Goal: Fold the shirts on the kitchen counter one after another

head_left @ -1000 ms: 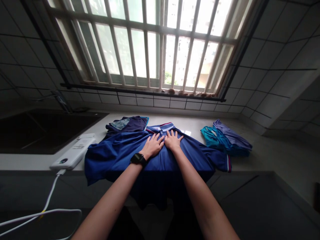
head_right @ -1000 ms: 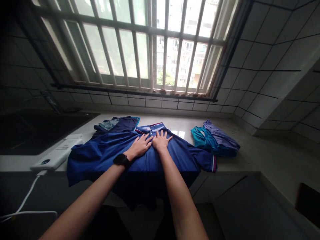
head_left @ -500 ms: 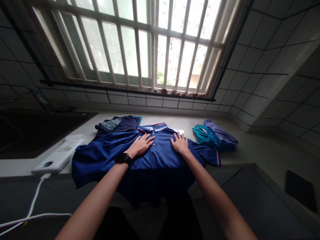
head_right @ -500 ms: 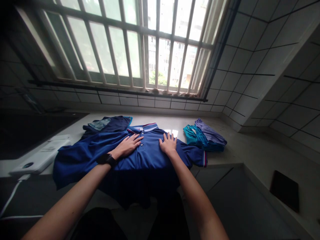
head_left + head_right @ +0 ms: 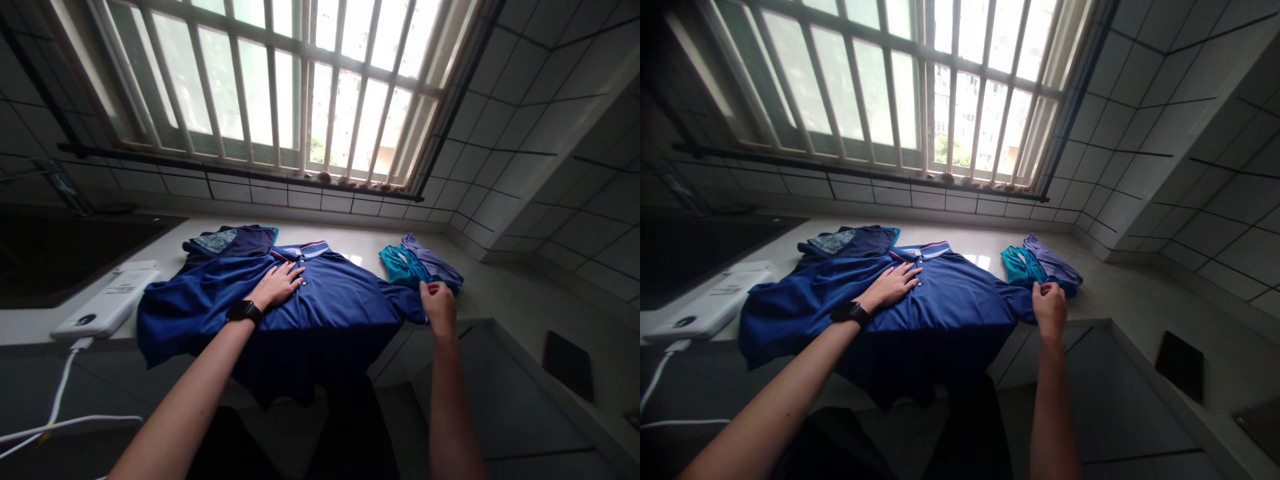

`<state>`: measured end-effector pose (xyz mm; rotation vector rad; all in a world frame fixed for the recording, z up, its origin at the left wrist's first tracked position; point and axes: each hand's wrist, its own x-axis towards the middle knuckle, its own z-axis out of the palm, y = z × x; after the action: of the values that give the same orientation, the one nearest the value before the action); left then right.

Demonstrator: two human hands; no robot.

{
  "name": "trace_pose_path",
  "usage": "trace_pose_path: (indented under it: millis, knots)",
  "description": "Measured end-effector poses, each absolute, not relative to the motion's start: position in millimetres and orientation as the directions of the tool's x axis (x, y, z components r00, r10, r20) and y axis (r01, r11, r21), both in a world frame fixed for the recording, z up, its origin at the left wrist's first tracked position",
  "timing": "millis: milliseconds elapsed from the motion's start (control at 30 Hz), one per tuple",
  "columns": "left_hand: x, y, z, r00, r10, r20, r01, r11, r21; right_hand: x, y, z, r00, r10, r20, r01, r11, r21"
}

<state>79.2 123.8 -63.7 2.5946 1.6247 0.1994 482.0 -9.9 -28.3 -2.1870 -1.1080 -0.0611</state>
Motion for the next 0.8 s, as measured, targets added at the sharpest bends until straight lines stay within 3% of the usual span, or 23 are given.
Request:
trace_pose_path:
  millis: [67,200,300,467,600,700,800]
  knots:
    - [79.5,123.9,-64.2,0.436,0.897,0.079,0.887,-0.443,0.129,510.3,-31.1,-40.9,0.684,0.690,0.238,0.674,-0.472,-0.569]
    - [79.3,122.3,-63.0,0.441,0.895,0.068,0.888,-0.446,0.109,508.3,-28.8,-53.3,0.501,0.857,0.119,0.619,-0.259,-0.741]
    - [79.4,121.8,-62.0,0.434,0.899,0.054,0.892,-0.437,0.115,482.2,-8.6,-43.0,0.472,0.856,0.213,0.558,-0.103,-0.824]
    - [78.7,122.3,-62.1,0.439,0.895,0.073,0.885,-0.445,0.136,457.0,1.8,-15.7,0.329,0.869,0.368,0.513,0.163,-0.843]
    - [77.4,122.4,-62.8,0.451,0.887,0.096,0.877,-0.461,0.133,456.4,-5.2,-5.8,0.167,0.943,0.287,0.378,0.207,-0.902]
    - [77.6,122.5,-63.0,0.453,0.886,0.096,0.877,-0.463,0.132,459.2,-3.4,-4.8,0.275,0.926,0.257,0.292,0.175,-0.940]
    - [78.5,122.8,-63.0,0.440,0.894,0.085,0.882,-0.448,0.143,461.3,3.9,-4.6,0.324,0.899,0.294,0.355,0.172,-0.919]
